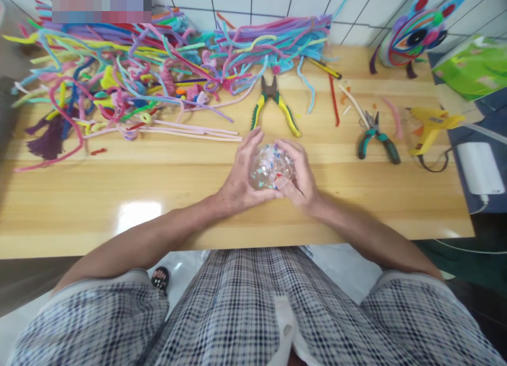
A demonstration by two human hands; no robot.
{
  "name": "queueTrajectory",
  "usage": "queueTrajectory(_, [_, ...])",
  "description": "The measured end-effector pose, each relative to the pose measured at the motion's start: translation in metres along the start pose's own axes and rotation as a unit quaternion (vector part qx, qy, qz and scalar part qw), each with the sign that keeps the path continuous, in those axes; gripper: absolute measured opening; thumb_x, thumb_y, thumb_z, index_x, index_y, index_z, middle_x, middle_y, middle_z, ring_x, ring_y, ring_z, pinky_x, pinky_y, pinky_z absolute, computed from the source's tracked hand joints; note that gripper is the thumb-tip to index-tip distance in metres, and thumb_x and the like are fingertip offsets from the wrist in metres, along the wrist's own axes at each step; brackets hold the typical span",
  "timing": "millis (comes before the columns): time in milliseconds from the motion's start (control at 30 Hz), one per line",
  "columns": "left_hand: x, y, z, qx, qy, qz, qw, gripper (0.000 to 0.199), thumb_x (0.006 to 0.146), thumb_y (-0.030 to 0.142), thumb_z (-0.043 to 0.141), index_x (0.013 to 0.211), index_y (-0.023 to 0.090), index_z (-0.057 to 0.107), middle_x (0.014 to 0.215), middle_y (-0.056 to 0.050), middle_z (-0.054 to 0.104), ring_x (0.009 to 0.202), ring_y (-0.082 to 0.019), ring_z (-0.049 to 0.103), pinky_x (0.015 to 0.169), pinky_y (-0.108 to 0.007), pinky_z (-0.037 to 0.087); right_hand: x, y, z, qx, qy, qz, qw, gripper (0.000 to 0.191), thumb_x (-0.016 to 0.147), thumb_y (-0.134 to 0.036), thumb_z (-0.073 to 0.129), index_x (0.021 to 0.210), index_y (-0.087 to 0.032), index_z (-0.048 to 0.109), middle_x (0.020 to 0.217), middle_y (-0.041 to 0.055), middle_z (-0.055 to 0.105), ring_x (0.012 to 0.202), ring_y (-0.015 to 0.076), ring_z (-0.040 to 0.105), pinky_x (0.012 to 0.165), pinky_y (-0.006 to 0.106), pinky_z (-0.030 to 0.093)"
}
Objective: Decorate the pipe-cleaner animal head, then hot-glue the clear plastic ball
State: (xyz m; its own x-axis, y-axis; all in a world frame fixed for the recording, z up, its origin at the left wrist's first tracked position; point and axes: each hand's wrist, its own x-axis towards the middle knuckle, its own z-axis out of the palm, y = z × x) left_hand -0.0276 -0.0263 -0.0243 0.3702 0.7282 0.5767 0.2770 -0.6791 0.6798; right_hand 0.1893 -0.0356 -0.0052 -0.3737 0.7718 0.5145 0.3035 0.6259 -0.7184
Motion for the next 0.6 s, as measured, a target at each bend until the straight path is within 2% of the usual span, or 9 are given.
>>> queueTrajectory(133, [0.001,-0.003,0.003,-0.013,0.0,-0.004,1.0,0.126,0.075,0.084,0.085,0.173,0.028,0.027,0.17,-0.022,0.046,0.159,-0.042,0.047,0.131,-0.062,0.042,0.0,0.006,0.001,0.02,0.001,-0.024,1.0,0.069,0.104,-0.06,0.057,0.166,-0.033,0.043,0.161,0.0109,0.055,0.153,0.0365,0.052,0.129,0.065,0.046])
queueTrajectory(233, [0.001,0.0,0.006,0.005,0.005,0.032,0.999,0.118,0.079,0.078,0.087,0.171,0.027,0.031,0.16,-0.02,0.056,0.151,-0.038,0.056,0.127,-0.06,0.047,-0.001,0.007,0.002,0.059,0.014,0.015,0.998,0.075,0.102,-0.071,0.055,0.166,-0.032,0.043,0.163,0.0115,0.054,0.153,0.0361,0.052,0.13,0.063,0.046])
queueTrajectory(300, [0.001,0.002,0.008,0.026,0.004,0.053,0.998,0.113,0.084,0.076,0.083,0.171,0.028,0.03,0.16,-0.02,0.056,0.151,-0.038,0.056,0.126,-0.061,0.048,-0.001,0.005,0.002,0.069,0.016,0.052,0.996,0.077,0.102,-0.074,0.053,0.165,-0.03,0.043,0.165,0.0124,0.052,0.156,0.0357,0.05,0.132,0.062,0.044])
queueTrajectory(367, [0.0,0.004,0.01,0.047,-0.003,0.06,0.997,0.11,0.088,0.076,0.08,0.172,0.028,0.027,0.16,-0.021,0.055,0.152,-0.039,0.055,0.125,-0.062,0.048,0.0,0.001,0.001,0.057,0.0,0.073,0.996,0.073,0.104,-0.07,0.053,0.164,-0.029,0.045,0.165,0.013,0.052,0.157,0.035,0.048,0.134,0.062,0.04])
queueTrajectory(467, [-0.002,0.005,0.011,0.063,-0.009,0.067,0.996,0.111,0.09,0.077,0.077,0.173,0.027,0.024,0.161,-0.024,0.054,0.152,-0.04,0.054,0.124,-0.063,0.049,0.002,-0.003,-0.001,0.037,-0.023,0.066,0.997,0.065,0.106,-0.062,0.055,0.162,-0.029,0.047,0.161,0.0137,0.056,0.153,0.0344,0.052,0.132,0.062,0.042])
queueTrajectory(600, [-0.004,0.003,0.011,0.075,-0.019,0.071,0.994,0.111,0.091,0.08,0.072,0.174,0.028,0.019,0.162,-0.025,0.05,0.153,-0.041,0.053,0.124,-0.064,0.049,0.004,-0.002,-0.003,0.005,-0.035,0.034,0.999,0.068,0.105,-0.061,0.057,0.163,-0.027,0.045,0.157,0.0159,0.059,0.148,0.0356,0.056,0.127,0.063,0.047])
